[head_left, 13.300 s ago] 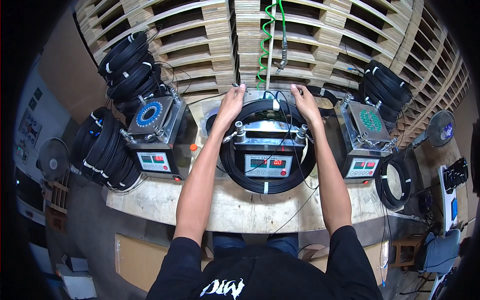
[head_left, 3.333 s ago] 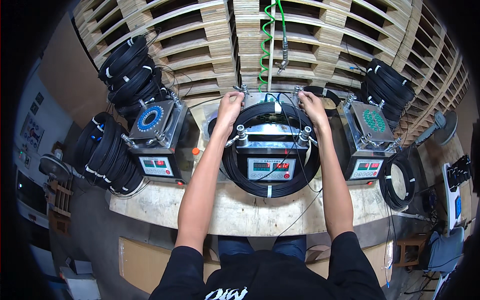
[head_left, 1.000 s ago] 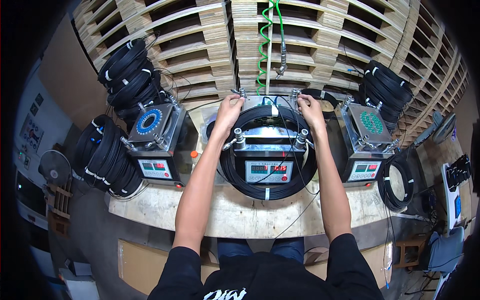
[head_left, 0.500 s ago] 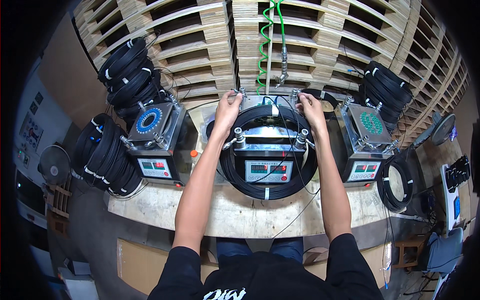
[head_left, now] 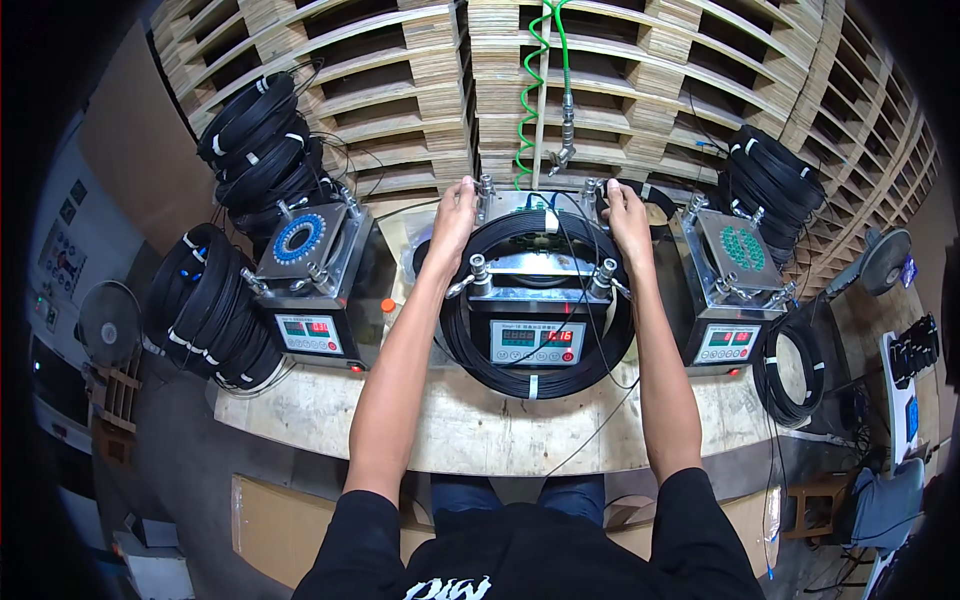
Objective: Polishing or finishing fiber optic cable connectors using specialized machinery in an industrial setting.
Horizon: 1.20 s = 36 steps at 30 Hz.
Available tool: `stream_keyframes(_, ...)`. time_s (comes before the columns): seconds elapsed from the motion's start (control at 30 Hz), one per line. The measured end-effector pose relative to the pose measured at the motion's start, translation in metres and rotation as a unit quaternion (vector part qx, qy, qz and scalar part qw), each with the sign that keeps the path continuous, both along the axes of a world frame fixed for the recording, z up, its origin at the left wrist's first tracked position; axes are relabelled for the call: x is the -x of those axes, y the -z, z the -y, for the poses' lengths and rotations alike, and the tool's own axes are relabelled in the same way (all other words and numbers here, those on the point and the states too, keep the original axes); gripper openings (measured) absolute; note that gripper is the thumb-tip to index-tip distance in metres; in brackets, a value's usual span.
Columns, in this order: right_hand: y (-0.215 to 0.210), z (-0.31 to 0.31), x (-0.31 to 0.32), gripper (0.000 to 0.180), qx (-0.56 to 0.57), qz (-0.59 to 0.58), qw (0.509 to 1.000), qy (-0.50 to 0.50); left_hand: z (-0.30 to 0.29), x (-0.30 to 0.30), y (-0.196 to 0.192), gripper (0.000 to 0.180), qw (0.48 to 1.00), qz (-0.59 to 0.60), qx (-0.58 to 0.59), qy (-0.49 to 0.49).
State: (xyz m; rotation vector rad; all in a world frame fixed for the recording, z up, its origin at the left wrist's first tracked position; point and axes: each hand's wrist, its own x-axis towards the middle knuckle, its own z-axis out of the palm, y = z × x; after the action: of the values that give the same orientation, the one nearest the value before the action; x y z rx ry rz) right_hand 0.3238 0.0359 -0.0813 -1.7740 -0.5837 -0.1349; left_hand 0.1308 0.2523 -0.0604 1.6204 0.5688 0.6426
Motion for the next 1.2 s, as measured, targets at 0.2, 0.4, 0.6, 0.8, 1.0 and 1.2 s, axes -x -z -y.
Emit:
stream_keyframes(0.2, -0.027, 0.004, 0.032, 0.063, -0.042, -0.104, 0.99, -0.081, 0.004, 0.006, 0.0, 0.072, 0.996, 0.035, 0.03, -0.08)
stream_keyframes(0.4, -0.033, 0.007, 0.039, 0.069, -0.066, -0.161, 0.983, -0.062, 0.013, 0.01, -0.014, 0.084, 0.998, 0.058, -0.014, 0.012)
stream_keyframes(0.6, -0.028, 0.003, 0.033, 0.072, -0.009, -0.093, 0.996, -0.017, 0.01, 0.008, -0.01, 0.081, 0.997, 0.043, -0.062, -0.006)
stream_keyframes(0.8, -0.033, 0.003, 0.037, 0.074, -0.029, -0.171, 0.98, -0.093, -0.002, 0.013, -0.001, 0.077, 0.994, 0.017, -0.037, -0.099)
stream_keyframes(1.0, -0.029, 0.014, 0.03, 0.073, -0.138, -0.255, 0.951, -0.11, 0.016, 0.01, -0.014, 0.078, 0.995, 0.082, 0.014, -0.059)
stream_keyframes(1.2, -0.032, 0.01, 0.037, 0.072, -0.076, -0.209, 0.974, -0.035, 0.012, 0.012, -0.012, 0.078, 0.997, 0.073, 0.028, -0.001)
